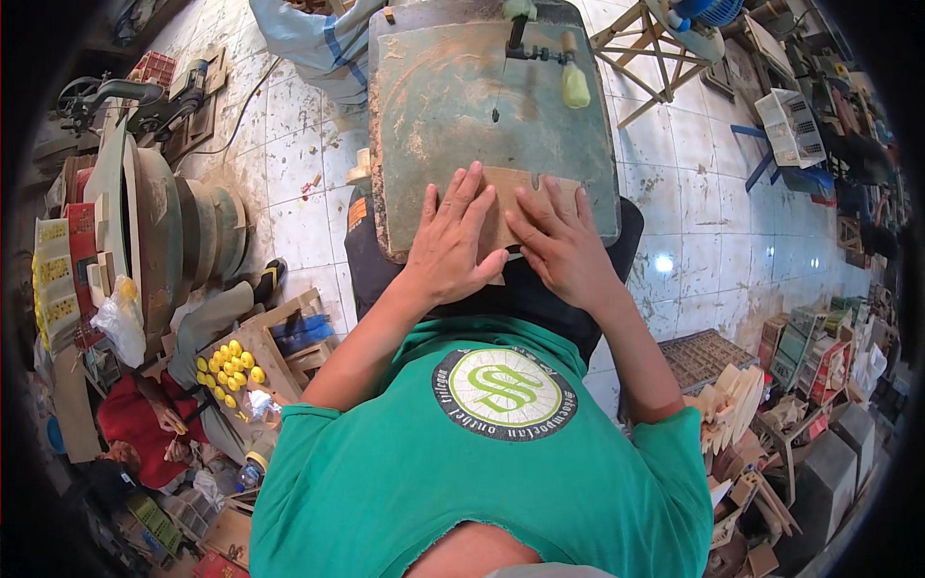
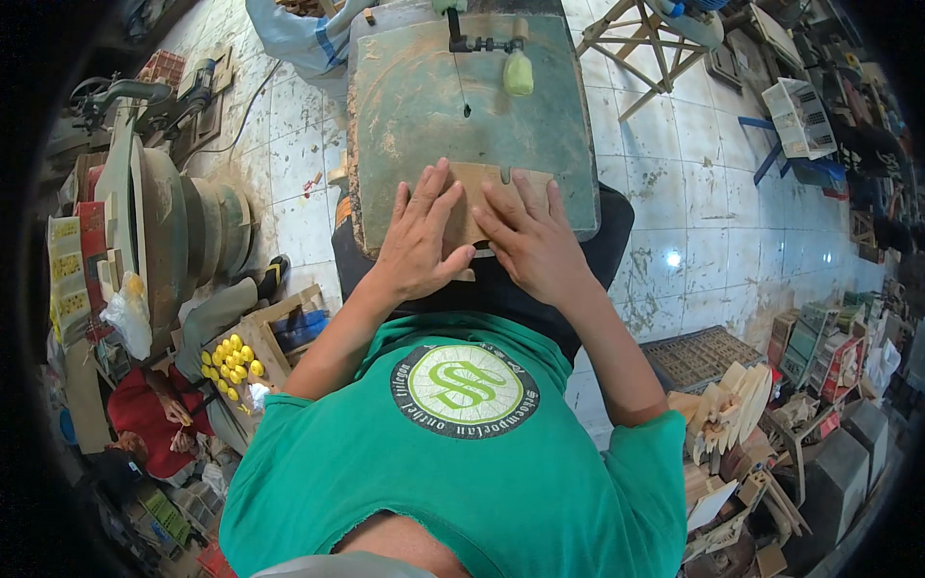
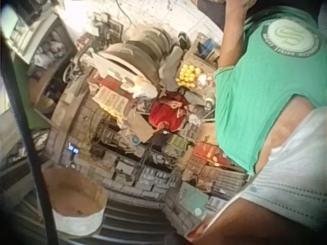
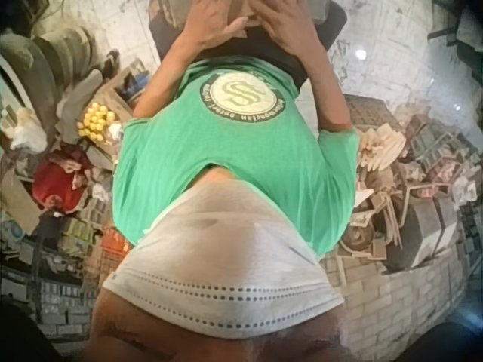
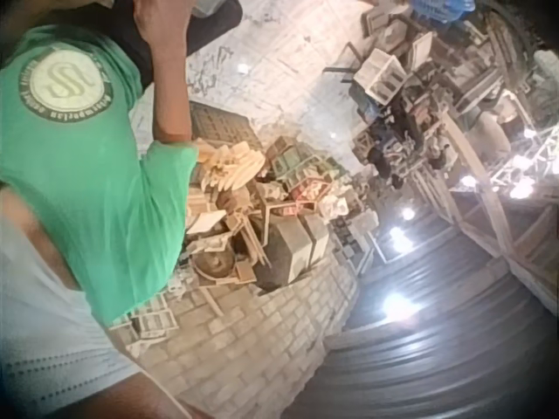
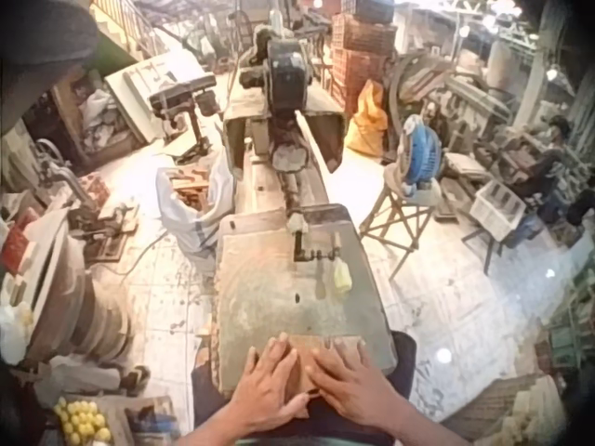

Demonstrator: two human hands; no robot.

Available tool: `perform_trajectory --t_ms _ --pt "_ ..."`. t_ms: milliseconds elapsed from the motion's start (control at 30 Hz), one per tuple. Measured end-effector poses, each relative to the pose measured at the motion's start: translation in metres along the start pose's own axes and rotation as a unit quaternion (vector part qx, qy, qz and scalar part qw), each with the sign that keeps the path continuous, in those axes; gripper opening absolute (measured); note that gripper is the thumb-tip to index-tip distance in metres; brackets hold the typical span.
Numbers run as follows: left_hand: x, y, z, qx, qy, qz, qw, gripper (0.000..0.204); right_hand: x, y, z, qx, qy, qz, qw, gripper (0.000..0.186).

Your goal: Cutting a shaped wooden piece using a scroll saw.

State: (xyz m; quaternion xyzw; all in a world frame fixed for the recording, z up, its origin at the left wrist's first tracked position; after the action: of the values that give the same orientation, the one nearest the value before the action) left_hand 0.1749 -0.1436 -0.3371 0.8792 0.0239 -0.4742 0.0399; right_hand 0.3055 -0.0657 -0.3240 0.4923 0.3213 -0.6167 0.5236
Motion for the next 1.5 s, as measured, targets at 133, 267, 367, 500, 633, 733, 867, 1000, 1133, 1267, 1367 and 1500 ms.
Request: perform_trajectory --t_ms 133,267,367,500,633,733,867,1000,1133,1267,1367,1500 --pt "-0.002 -0.003 -0.029 0.081 -0.086 0.031 0.992 0.078 0.008 0.003 -0.018 0.015 -0.102 -0.045 0.994 0.071" --pt "0.002 0.026 -0.051 0.297 0.087 0.053 0.949 0.039 0.008 0.005 -0.027 0.014 -0.140 -0.082 0.987 0.078" --pt "-0.015 0.030 -0.034 0.264 0.156 0.018 0.952 0.032 0.001 0.002 -0.024 0.014 -0.142 -0.089 0.986 0.084" --pt "-0.044 0.002 -0.045 0.150 -0.086 -0.102 0.980 0.025 0.004 -0.002 -0.024 0.021 -0.135 -0.093 0.986 0.091" --pt "0.002 0.037 -0.039 0.314 0.185 0.075 0.928 0.036 0.008 -0.001 -0.028 0.018 -0.120 -0.094 0.988 0.093" --pt "-0.024 0.026 -0.047 0.278 0.149 0.022 0.949 0.028 0.004 -0.001 -0.028 0.020 -0.125 -0.099 0.987 0.091" --pt "-0.035 0.003 -0.047 0.152 -0.112 -0.094 0.978 0.025 0.005 -0.002 -0.027 0.023 -0.121 -0.101 0.987 0.090" --pt "0.011 0.050 -0.032 0.323 0.127 0.066 0.935 0.037 0.008 -0.003 -0.027 0.020 -0.127 -0.089 0.988 0.093" --pt "-0.029 0.010 0.005 0.078 0.008 -0.024 0.997 0.082 0.001 -0.009 -0.029 0.025 -0.121 -0.090 0.988 0.091" --pt "-0.015 -0.005 0.028 0.003 -0.072 -0.017 0.997 0.119 -0.012 -0.030 -0.033 0.003 -0.105 -0.091 0.990 0.094" --pt "-0.013 -0.013 0.030 -0.020 -0.067 -0.020 0.997 0.120 -0.018 -0.040 -0.044 0.031 -0.073 -0.093 0.993 0.097" --pt "-0.012 -0.024 0.034 -0.036 -0.090 -0.028 0.995 0.123 -0.015 -0.057 -0.063 0.015 -0.086 -0.081 0.993 0.103"
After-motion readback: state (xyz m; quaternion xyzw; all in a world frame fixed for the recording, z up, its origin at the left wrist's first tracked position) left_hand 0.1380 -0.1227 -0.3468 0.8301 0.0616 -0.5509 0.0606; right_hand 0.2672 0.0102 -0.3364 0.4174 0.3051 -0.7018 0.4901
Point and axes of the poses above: each hand's wrist, its own y-axis away from the middle knuckle, its own x-axis out of the palm, z = x × y, the point moved 9 cm from there along -y, towards the middle knuckle, and after that the axes turned 8 degrees about z, right-handed, at the moved point
